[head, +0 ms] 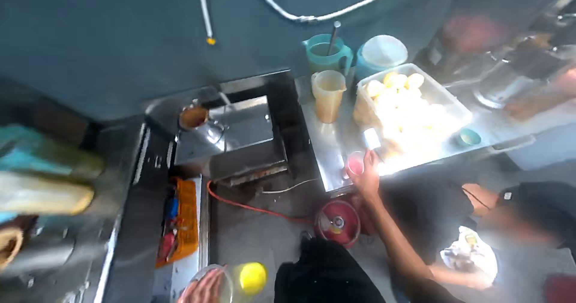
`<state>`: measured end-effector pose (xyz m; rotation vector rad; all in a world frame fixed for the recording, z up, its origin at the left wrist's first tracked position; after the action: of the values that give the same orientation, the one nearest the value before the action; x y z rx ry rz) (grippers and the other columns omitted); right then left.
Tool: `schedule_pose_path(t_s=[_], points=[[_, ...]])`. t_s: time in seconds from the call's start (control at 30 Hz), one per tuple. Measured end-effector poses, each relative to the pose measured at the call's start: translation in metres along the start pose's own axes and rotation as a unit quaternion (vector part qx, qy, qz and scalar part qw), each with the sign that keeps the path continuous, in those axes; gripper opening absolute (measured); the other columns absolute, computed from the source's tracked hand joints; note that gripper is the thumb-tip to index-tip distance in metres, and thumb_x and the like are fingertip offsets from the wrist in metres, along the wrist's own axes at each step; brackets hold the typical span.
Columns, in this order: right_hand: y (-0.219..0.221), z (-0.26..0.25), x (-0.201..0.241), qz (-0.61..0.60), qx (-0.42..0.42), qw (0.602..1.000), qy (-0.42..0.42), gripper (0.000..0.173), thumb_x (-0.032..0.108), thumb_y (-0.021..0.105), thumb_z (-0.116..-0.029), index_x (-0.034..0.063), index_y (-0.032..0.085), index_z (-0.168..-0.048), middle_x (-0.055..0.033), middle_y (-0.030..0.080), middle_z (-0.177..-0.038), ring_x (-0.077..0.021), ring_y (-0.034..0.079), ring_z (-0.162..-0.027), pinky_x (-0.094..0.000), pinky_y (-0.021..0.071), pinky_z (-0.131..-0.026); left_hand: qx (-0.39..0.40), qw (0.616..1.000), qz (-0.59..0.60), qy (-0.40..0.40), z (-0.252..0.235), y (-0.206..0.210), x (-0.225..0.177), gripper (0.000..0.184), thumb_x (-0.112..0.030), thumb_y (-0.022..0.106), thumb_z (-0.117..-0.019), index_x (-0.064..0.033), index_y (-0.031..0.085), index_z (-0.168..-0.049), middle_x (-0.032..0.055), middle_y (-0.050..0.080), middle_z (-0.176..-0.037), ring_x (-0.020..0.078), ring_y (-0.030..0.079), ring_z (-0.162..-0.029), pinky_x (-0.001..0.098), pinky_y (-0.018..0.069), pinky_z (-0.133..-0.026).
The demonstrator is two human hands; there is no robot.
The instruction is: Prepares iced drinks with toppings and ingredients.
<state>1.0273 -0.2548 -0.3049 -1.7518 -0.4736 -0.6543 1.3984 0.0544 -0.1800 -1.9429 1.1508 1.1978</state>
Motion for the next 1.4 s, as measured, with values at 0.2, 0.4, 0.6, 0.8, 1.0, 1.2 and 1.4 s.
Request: schedule_pose_path(t_s=[0.2, 0.4, 0.6, 0.8, 1.0, 1.2, 1.4], points=[[0.028, -0.053, -0.015, 0.014, -0.053, 0.999, 0.005, 0.091, 0.045, 0.082, -0.0809, 0.0014, 0.046, -0.152, -0.0272, 0.044, -0.155, -0.0438, 0.057, -0.129, -0.0540, 0.0522, -0.101, 0.129, 0.990, 0.043, 0.043, -0.178, 0.055, 0.057, 0.090, -0.055, 0.083, -0.0783, -0.0213, 0.041, -0.151, 0.0022, 0.061, -0.142, 0.0240, 0.061, -0.128, 0.0400, 0.0518, -0.108], [0.019, -0.058, 0.014, 0.058, -0.063, 0.996, 0.001, 0.106, 0.073, 0.069, -0.0799, -0.0043, 0.047, -0.149, -0.0296, 0.048, -0.151, -0.0519, 0.042, -0.141, -0.0653, 0.0367, -0.114, 0.246, 0.963, 0.093, 0.066, -0.308, 0.146, 0.077, 0.090, -0.059, 0.083, -0.0764, -0.0208, 0.044, -0.148, 0.0008, 0.064, -0.138, 0.0228, 0.063, -0.125, 0.0397, 0.0530, -0.107], [0.060, -0.074, 0.101, -0.147, -0.037, 0.984, 0.092, 0.069, 0.051, 0.061, -0.0985, 0.0039, 0.052, -0.149, -0.0212, 0.051, -0.151, -0.0316, 0.054, -0.135, -0.0469, 0.0493, -0.109, 0.364, 0.909, 0.198, 0.037, -0.401, 0.255, 0.130, 0.092, -0.062, 0.081, -0.0757, -0.0202, 0.044, -0.149, 0.0047, 0.061, -0.139, 0.0285, 0.062, -0.123, 0.0467, 0.0537, -0.105], [0.143, -0.126, 0.048, -0.306, 0.121, 0.841, 0.431, 0.090, 0.046, 0.067, -0.0970, 0.0029, 0.022, -0.162, -0.0295, 0.035, -0.159, -0.0374, 0.052, -0.137, -0.0505, 0.0502, -0.108, 0.452, 0.855, 0.247, -0.059, -0.468, 0.358, 0.165, 0.094, -0.066, 0.087, -0.0637, -0.0287, 0.054, -0.143, 0.0011, 0.066, -0.135, 0.0217, 0.063, -0.123, 0.0413, 0.0547, -0.104], [-0.005, -0.274, 0.097, -0.190, 0.137, 0.936, 0.262, 0.033, 0.027, 0.054, -0.1056, 0.0059, 0.069, -0.126, -0.0048, 0.075, -0.096, -0.0109, 0.071, -0.075, -0.0325, 0.0614, -0.070, 0.584, 0.755, 0.290, -0.063, -0.528, 0.430, 0.195, 0.092, -0.052, 0.090, -0.0707, -0.0133, 0.052, -0.145, 0.0107, 0.063, -0.137, 0.0241, 0.062, -0.126, 0.0416, 0.0527, -0.108], [-0.051, -0.524, -0.022, 0.109, -0.031, 0.970, 0.216, 0.072, 0.050, 0.056, -0.1018, 0.0010, 0.043, -0.153, -0.0285, 0.051, -0.147, -0.0492, 0.048, -0.135, -0.0677, 0.0408, -0.107, 0.655, 0.662, 0.362, -0.043, -0.552, 0.478, 0.195, 0.087, -0.048, 0.087, -0.0777, -0.0047, 0.051, -0.144, 0.0165, 0.061, -0.138, 0.0258, 0.058, -0.130, 0.0408, 0.0499, -0.111], [-0.039, -0.616, -0.091, 0.046, -0.043, 0.908, 0.414, 0.042, 0.026, 0.069, -0.0939, -0.0003, 0.063, -0.126, -0.0283, 0.064, -0.126, -0.0452, 0.062, -0.118, -0.0673, 0.0493, -0.092, 0.640, 0.716, 0.275, 0.047, -0.537, 0.514, 0.166, 0.087, -0.049, 0.087, -0.0762, 0.0050, 0.055, -0.136, 0.0212, 0.063, -0.135, 0.0286, 0.059, -0.130, 0.0430, 0.0473, -0.114]])
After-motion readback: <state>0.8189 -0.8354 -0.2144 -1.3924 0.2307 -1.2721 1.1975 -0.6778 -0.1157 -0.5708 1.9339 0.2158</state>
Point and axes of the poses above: each hand's wrist, its own z-axis away from the middle knuckle, its own y-axis out of the palm, x = y × z, the point moved 3 cm from there along -z, towards the middle knuckle
